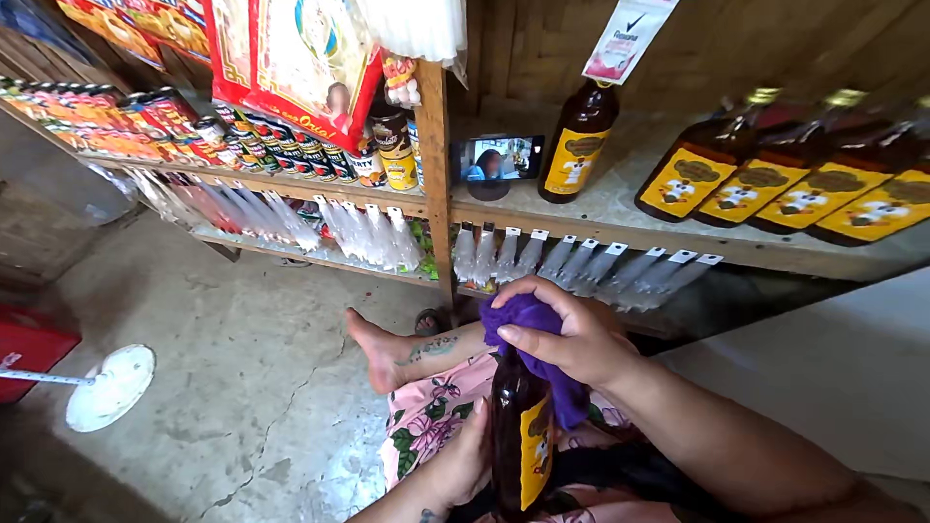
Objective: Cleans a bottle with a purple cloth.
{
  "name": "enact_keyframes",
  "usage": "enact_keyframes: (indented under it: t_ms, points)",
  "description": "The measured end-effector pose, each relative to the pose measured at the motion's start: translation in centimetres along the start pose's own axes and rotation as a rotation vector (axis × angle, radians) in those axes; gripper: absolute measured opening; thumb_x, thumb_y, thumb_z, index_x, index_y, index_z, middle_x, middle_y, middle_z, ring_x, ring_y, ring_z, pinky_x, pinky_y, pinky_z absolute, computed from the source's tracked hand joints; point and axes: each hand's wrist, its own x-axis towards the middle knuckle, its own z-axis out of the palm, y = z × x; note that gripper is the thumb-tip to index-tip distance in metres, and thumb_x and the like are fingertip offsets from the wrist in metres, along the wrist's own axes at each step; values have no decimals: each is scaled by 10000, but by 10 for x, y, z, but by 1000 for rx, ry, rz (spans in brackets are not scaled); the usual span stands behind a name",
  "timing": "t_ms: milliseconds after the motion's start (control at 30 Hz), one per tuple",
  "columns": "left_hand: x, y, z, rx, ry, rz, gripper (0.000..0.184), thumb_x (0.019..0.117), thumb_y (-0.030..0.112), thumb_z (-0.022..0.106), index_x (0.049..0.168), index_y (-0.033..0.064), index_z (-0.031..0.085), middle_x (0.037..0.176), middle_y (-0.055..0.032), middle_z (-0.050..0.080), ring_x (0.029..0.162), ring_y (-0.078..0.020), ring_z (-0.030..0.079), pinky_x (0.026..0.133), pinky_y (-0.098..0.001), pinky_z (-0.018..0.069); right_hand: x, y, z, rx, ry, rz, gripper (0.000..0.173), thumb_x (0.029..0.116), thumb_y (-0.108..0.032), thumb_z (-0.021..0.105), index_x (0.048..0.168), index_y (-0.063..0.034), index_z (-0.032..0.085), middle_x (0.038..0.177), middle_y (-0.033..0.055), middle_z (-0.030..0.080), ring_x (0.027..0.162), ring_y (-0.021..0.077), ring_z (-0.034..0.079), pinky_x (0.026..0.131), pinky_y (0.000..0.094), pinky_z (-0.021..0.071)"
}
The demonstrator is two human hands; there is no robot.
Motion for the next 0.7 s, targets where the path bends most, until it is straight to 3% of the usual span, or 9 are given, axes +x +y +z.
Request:
enact_keyframes:
  t_ms: [500, 700]
  points:
    - [6, 0, -5, 1, -1, -95, 620, 1001, 651, 398, 1391, 200, 568, 1274, 6, 687, 1205, -114, 634, 1058, -349, 508, -3, 11, -6, 46, 68, -58, 232, 907, -120, 695, 1134, -160, 665, 999, -55, 698, 910, 21, 670, 824, 209, 582]
    - [9, 0, -6, -1, 60, -46, 631, 973, 559, 574, 1466, 182, 459, 1300, -5, 664, 1177, -128, 650, 1019, -347, 541, -3, 18, -15, 209, 202, -25, 268, 888, -219, 751, 1145, -248, 681, 954, -34, 716, 824, 68, 702, 749, 266, 621]
